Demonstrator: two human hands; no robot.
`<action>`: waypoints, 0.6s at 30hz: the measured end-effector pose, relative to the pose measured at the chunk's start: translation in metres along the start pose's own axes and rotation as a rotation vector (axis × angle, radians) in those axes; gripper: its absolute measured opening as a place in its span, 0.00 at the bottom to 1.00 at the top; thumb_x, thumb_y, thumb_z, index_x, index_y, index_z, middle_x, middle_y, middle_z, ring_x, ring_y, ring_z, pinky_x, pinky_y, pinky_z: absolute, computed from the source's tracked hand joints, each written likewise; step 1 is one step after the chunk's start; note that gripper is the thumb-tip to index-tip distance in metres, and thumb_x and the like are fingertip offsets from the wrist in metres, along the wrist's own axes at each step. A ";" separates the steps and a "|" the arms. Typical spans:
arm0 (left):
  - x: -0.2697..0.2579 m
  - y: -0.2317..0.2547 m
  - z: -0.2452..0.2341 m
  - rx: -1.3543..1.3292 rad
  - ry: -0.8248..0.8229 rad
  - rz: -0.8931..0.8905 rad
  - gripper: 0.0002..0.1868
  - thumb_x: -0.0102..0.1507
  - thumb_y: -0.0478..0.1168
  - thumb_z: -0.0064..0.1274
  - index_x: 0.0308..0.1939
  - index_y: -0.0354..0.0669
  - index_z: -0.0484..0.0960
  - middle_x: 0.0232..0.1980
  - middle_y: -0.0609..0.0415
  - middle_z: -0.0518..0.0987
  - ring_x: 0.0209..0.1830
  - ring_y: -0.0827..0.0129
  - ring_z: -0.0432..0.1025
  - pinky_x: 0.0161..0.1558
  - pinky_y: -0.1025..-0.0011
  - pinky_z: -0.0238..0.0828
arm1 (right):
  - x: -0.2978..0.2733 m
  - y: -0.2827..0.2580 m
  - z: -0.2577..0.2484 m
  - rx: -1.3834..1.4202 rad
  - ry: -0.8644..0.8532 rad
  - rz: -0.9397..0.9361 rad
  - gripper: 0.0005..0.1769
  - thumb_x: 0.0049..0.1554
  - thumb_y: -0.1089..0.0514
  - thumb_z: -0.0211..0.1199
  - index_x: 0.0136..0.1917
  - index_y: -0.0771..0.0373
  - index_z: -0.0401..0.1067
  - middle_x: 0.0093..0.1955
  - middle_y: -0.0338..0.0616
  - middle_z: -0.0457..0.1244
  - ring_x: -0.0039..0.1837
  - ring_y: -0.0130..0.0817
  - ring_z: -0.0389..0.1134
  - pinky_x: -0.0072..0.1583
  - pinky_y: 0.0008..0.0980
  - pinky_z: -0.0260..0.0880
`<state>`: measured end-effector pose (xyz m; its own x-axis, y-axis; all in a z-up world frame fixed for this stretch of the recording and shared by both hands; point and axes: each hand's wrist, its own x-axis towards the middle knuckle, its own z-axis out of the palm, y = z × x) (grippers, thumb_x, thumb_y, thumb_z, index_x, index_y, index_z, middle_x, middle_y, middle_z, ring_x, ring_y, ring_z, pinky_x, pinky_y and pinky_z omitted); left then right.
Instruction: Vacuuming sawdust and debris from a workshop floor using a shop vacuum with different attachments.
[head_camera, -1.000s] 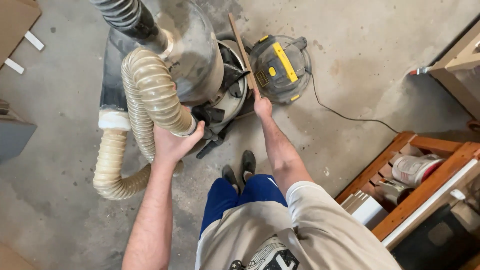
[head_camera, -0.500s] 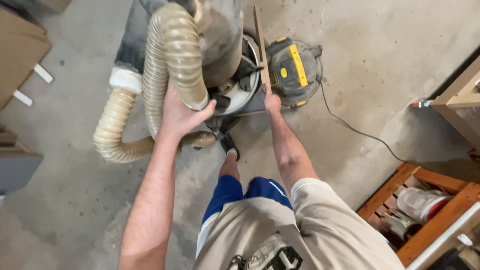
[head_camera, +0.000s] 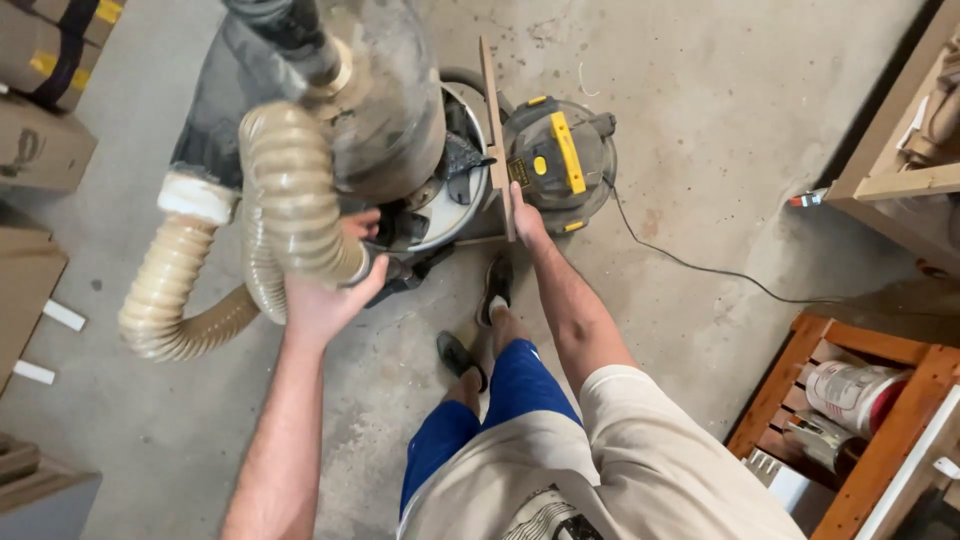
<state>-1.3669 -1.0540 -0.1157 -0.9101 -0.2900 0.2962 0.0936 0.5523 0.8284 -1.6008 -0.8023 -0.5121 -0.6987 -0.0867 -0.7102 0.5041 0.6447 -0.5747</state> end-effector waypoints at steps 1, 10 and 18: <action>0.002 0.007 0.002 -0.033 -0.017 -0.048 0.20 0.53 0.30 0.69 0.44 0.39 0.76 0.51 0.48 0.85 0.52 0.62 0.80 0.62 0.65 0.68 | 0.012 0.003 -0.014 -0.089 0.006 -0.068 0.56 0.63 0.15 0.33 0.60 0.69 0.75 0.53 0.58 0.70 0.60 0.51 0.72 0.62 0.53 0.71; 0.022 0.016 0.027 -0.030 -0.175 -0.066 0.21 0.58 0.35 0.63 0.50 0.47 0.68 0.54 0.46 0.80 0.64 0.59 0.76 0.71 0.55 0.71 | 0.110 -0.051 -0.044 -0.495 0.006 -0.210 0.43 0.59 0.46 0.48 0.83 0.61 0.42 0.88 0.41 0.32 0.81 0.43 0.51 0.71 0.51 0.59; 0.046 0.009 0.072 -0.208 -0.217 0.059 0.23 0.55 0.37 0.68 0.50 0.44 0.74 0.46 0.54 0.79 0.48 0.66 0.77 0.61 0.69 0.75 | 0.088 0.006 -0.039 -0.260 0.202 -0.288 0.35 0.57 0.45 0.56 0.75 0.61 0.62 0.77 0.52 0.54 0.75 0.48 0.58 0.73 0.41 0.57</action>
<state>-1.4369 -1.0057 -0.1289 -0.9635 -0.0759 0.2568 0.2094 0.3844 0.8991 -1.6787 -0.7760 -0.5619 -0.8903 -0.1572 -0.4275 0.1477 0.7883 -0.5973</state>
